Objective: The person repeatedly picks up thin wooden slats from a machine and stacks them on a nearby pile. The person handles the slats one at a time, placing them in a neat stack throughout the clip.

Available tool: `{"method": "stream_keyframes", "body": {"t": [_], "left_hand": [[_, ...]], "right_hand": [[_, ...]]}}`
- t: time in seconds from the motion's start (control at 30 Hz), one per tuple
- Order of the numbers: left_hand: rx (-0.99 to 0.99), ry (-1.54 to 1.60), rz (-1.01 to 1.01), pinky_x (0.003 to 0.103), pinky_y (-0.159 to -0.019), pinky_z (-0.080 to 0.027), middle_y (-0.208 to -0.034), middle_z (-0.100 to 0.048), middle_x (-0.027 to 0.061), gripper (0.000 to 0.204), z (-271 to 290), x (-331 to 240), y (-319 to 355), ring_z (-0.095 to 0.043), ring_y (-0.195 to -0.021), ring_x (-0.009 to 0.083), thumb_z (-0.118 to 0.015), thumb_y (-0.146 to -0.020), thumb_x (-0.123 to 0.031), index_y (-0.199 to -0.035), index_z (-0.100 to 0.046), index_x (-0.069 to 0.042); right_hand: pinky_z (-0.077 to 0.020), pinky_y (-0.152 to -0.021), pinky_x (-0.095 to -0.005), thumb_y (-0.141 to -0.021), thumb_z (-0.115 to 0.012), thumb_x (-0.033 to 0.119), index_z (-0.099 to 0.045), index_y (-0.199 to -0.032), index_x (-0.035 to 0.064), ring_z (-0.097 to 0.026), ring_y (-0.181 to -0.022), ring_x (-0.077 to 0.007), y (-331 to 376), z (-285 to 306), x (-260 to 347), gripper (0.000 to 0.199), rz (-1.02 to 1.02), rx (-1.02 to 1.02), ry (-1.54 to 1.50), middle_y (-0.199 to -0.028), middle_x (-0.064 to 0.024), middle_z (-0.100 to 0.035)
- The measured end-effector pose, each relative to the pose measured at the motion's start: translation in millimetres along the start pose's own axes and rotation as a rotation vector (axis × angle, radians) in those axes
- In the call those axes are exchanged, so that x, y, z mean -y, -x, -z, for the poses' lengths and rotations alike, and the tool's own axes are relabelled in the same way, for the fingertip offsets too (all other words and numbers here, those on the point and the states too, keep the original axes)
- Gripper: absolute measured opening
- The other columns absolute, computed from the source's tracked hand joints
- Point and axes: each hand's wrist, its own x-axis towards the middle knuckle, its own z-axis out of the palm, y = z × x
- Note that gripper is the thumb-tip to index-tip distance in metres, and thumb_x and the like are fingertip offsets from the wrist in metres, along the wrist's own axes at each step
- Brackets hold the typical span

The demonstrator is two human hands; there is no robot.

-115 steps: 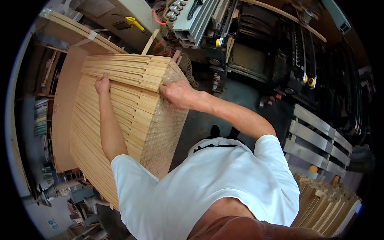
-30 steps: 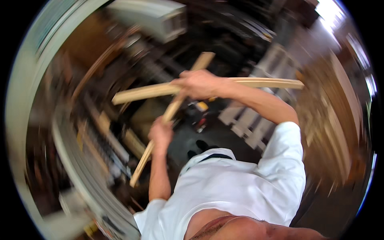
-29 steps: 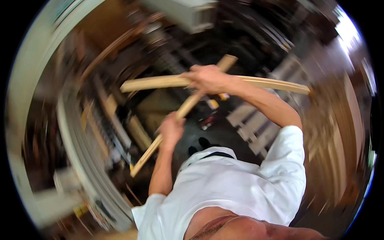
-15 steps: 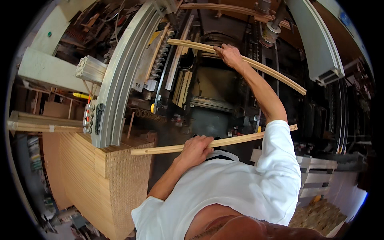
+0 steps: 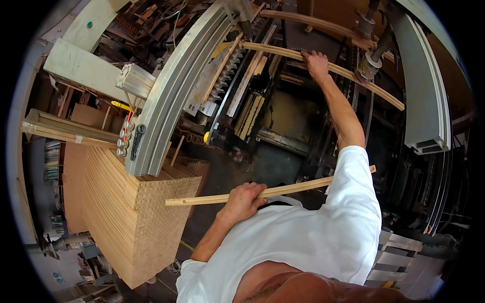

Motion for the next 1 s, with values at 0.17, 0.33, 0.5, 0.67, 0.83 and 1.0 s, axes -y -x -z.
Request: {"method": "stream_keyframes", "body": {"t": [0.17, 0.33, 0.5, 0.67, 0.83, 1.0], "left_hand": [[0.019, 0.016, -0.029, 0.046, -0.081, -0.050, -0.097, -0.065, 0.0160, 0.036, 2.2, -9.1, -13.3, -0.062, -0.094, 0.0370, -0.071, -0.083, -0.019, -0.114, -0.065, -0.002], [0.035, -0.008, -0.024, 0.046, -0.082, -0.050, -0.098, -0.065, 0.0159, 0.036, -0.3, -8.4, -16.4, -0.061, -0.096, 0.0370, -0.071, -0.083, -0.018, -0.115, -0.064, -0.002], [0.015, -0.003, -0.026, 0.046, -0.081, -0.050, -0.095, -0.065, 0.0156, 0.037, -2.9, -10.4, -13.0, -0.062, -0.094, 0.0369, -0.071, -0.083, -0.017, -0.116, -0.065, -0.002], [-0.006, 0.012, -0.008, 0.045, -0.080, -0.050, -0.094, -0.066, 0.0153, 0.036, 2.0, -20.1, -7.7, -0.062, -0.091, 0.0357, -0.073, -0.082, -0.017, -0.113, -0.066, -0.001], [-0.043, 0.036, -0.012, 0.042, -0.075, -0.052, -0.094, -0.067, 0.0156, 0.036, -10.6, -15.6, -2.7, -0.064, -0.086, 0.0352, -0.074, -0.080, -0.014, -0.113, -0.067, 0.000], [-0.020, 0.059, 0.028, 0.044, -0.079, -0.051, -0.097, -0.068, 0.0161, 0.032, -8.9, -17.0, -8.0, -0.064, -0.092, 0.0356, -0.074, -0.080, -0.012, -0.111, -0.068, -0.003]], "right_hand": [[-0.0487, -0.089, -0.0482, -0.090, -0.054, 0.014, -0.068, -0.122, 0.0217, -0.063, -0.102, -0.0345, -12.6, -0.4, 12.0, 0.035, 0.008, -0.008, -0.054, -0.107, -0.0131, -0.067], [-0.0479, -0.091, -0.0507, -0.090, -0.053, 0.013, -0.067, -0.120, 0.0197, -0.061, -0.107, -0.0362, -12.2, 3.1, 19.3, 0.034, -0.004, 0.033, -0.084, -0.110, -0.0140, -0.066], [-0.0475, -0.091, -0.0504, -0.090, -0.054, 0.013, -0.067, -0.120, 0.0200, -0.061, -0.107, -0.0364, -13.8, 2.2, 18.8, 0.033, -0.015, 0.040, -0.084, -0.111, -0.0137, -0.066], [-0.0477, -0.091, -0.0487, -0.088, -0.056, 0.014, -0.068, -0.117, 0.0207, -0.063, -0.106, -0.0354, -14.8, 1.4, 16.8, 0.032, -0.046, 0.053, -0.103, -0.110, -0.0128, -0.067], [-0.0493, -0.086, -0.0478, -0.092, -0.054, 0.017, -0.064, -0.122, 0.0157, -0.065, -0.103, -0.0333, -14.9, -10.8, 31.8, 0.032, -0.016, 0.027, -0.068, -0.109, -0.0121, -0.067], [-0.0496, -0.086, -0.0473, -0.086, -0.060, 0.013, -0.065, -0.118, 0.0131, -0.064, -0.107, -0.0298, -7.5, -16.3, 19.8, 0.032, 0.033, -0.065, -0.072, -0.117, -0.0096, -0.062]]}}
